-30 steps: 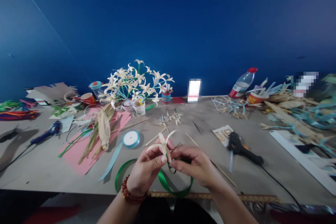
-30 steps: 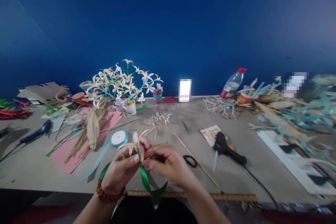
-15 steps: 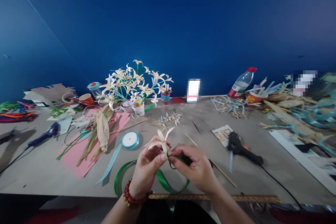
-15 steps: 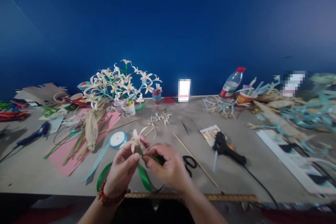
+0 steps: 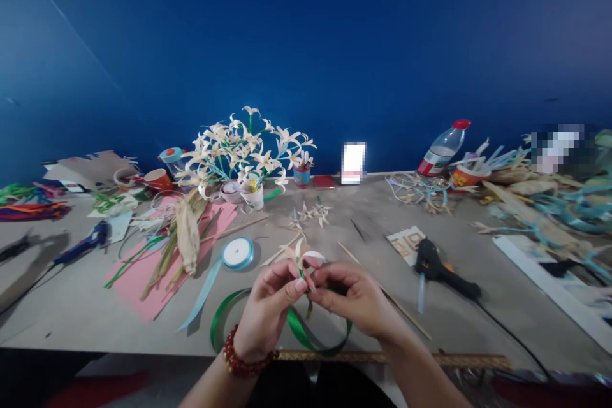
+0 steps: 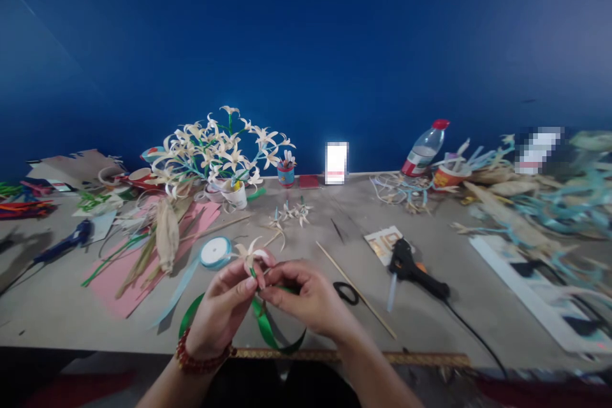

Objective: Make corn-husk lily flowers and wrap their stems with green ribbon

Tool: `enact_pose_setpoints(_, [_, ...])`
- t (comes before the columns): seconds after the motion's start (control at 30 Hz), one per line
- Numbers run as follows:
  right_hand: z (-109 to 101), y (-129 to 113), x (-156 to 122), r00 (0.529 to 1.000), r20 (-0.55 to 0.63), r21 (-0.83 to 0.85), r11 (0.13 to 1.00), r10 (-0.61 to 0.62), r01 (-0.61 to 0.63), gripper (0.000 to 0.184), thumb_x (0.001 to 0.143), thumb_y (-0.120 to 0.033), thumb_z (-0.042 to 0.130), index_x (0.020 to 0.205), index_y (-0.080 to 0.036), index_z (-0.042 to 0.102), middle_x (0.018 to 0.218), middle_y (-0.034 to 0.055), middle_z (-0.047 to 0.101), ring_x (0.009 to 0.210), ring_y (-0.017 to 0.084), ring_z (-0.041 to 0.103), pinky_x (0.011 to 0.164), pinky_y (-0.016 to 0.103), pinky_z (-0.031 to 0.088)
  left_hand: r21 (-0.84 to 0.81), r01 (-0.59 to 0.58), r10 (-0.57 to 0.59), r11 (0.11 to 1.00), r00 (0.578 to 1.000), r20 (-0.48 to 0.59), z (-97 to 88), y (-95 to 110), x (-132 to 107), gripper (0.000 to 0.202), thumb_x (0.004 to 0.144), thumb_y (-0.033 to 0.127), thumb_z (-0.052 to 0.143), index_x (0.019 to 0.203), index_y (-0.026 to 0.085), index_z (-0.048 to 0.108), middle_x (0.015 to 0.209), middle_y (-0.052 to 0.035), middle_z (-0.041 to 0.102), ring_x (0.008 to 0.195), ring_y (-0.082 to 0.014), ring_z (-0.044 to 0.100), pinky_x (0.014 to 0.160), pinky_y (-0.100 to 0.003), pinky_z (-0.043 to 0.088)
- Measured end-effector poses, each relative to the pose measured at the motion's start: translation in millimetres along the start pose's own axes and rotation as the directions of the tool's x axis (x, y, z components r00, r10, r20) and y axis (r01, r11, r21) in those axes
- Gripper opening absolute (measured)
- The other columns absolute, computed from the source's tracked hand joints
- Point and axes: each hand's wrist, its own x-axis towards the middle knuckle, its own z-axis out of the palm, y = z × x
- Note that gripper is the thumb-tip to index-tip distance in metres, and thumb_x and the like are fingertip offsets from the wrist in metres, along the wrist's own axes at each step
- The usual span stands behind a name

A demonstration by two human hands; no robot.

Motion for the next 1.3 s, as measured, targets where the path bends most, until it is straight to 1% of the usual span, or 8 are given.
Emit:
enact_pose_setpoints(0.23, [-1.8,-6.1,4.2,0.992,0.126,0.111,0.994,-0.027,0.013,0.032,0.08,-0.044,0.075,0.068,-0.017,0.064,0.068,-0.0007,0.06,0.065,0.013,0.056,0.063,0.023,0.049,-0.043,0.051,-0.047,0.998,0.995,0.087,2.6,4.8,0.8,0.019,0.075,0.034,0.079,0.07,0.017,0.073,0.077,-0.0086,0.065,0.09,-0.0268,0.061,0.083,-0.039,0.047])
enact_pose_setpoints(0.4, [-2.6,-8.9,3.9,0.987,0.104,-0.043,0.991,-0.121,0.126,0.037,0.086,-0.048,0.067,0.065,-0.018,0.061,0.061,-0.0017,0.055,0.059,0.012,0.052,0.058,0.023,0.046,-0.019,0.062,-0.061,0.998,0.997,0.056,2.1,2.6,1.8,0.023,0.074,0.038,0.079,0.068,0.017,0.072,0.072,-0.0076,0.062,0.082,-0.0254,0.061,0.079,-0.04,0.049])
enact_pose_setpoints(0.57, [-0.2,-7.9,-3.5,0.956,0.008,-0.307,0.91,-0.292,0.28,0.02,0.092,-0.027,0.059,0.075,-0.019,0.065,0.07,0.0012,0.067,0.066,0.014,0.061,0.067,0.025,0.048,0.124,-0.121,0.139,0.985,0.98,-0.143,-4.5,-13.4,1.2,0.019,0.07,0.027,0.084,0.084,0.021,0.072,0.091,-0.0049,0.065,0.09,-0.0212,0.06,0.085,-0.033,0.048])
enact_pose_setpoints(0.67, [1.6,-5.1,-7.2,0.93,-0.009,-0.43,0.841,-0.368,0.329,0.012,0.092,-0.021,0.058,0.083,-0.02,0.066,0.077,0.0041,0.071,0.071,0.016,0.064,0.068,0.026,0.048,0.296,-0.202,0.253,0.933,0.956,-0.146,-9.5,-20.0,-1.1,0.013,0.075,0.023,0.081,0.084,0.021,0.071,0.092,-0.0042,0.064,0.093,-0.0209,0.059,0.087,-0.032,0.047])
enact_pose_setpoints(0.77, [1.6,-5.8,-8.1,0.946,-0.002,-0.465,0.838,-0.326,0.287,0.012,0.092,-0.021,0.057,0.084,-0.02,0.066,0.079,0.0046,0.072,0.071,0.016,0.064,0.067,0.026,0.049,0.399,-0.206,0.279,0.893,0.951,-0.133,-12.6,-20.1,-2.4,0.007,0.08,0.024,0.076,0.081,0.019,0.07,0.087,-0.0045,0.064,0.09,-0.0204,0.058,0.086,-0.031,0.045])
enact_pose_setpoints(0.9, [-1.0,-12.0,-7.3,0.981,0.006,-0.384,0.905,-0.193,0.18,0.013,0.089,-0.02,0.06,0.079,-0.019,0.067,0.075,0.0025,0.07,0.071,0.016,0.063,0.065,0.025,0.048,0.316,-0.138,0.184,0.938,0.976,-0.118,-12.4,-16.7,-1.1,0.007,0.082,0.024,0.074,0.081,0.019,0.07,0.088,-0.0047,0.065,0.086,-0.0193,0.059,0.083,-0.03,0.045])
enact_pose_setpoints(1.07, [-2.7,-13.1,-9.3,0.998,-0.05,-0.127,0.991,-0.036,0.029,0.01,0.08,-0.02,0.067,0.074,-0.019,0.06,0.071,-0.0018,0.062,0.066,0.013,0.058,0.061,0.022,0.047,0.186,-0.07,0.078,0.98,0.996,-0.035,-5.1,-9.8,0.7,0.008,0.081,0.024,0.075,0.077,0.018,0.07,0.091,-0.0055,0.063,0.092,-0.0207,0.057,0.084,-0.03,0.045])
enact_pose_setpoints(1.3, [-3.4,-2.6,-10.1,0.998,0.012,0.15,0.987,0.064,-0.065,0.021,0.077,-0.028,0.076,0.076,-0.019,0.057,0.075,-0.0017,0.06,0.07,0.013,0.058,0.068,0.023,0.049,0.01,0.024,-0.024,1.0,0.999,0.036,2.8,-2.5,2.2,0.011,0.076,0.026,0.078,0.075,0.017,0.072,0.093,-0.0067,0.065,0.091,-0.0212,0.058,0.086,-0.033,0.044])
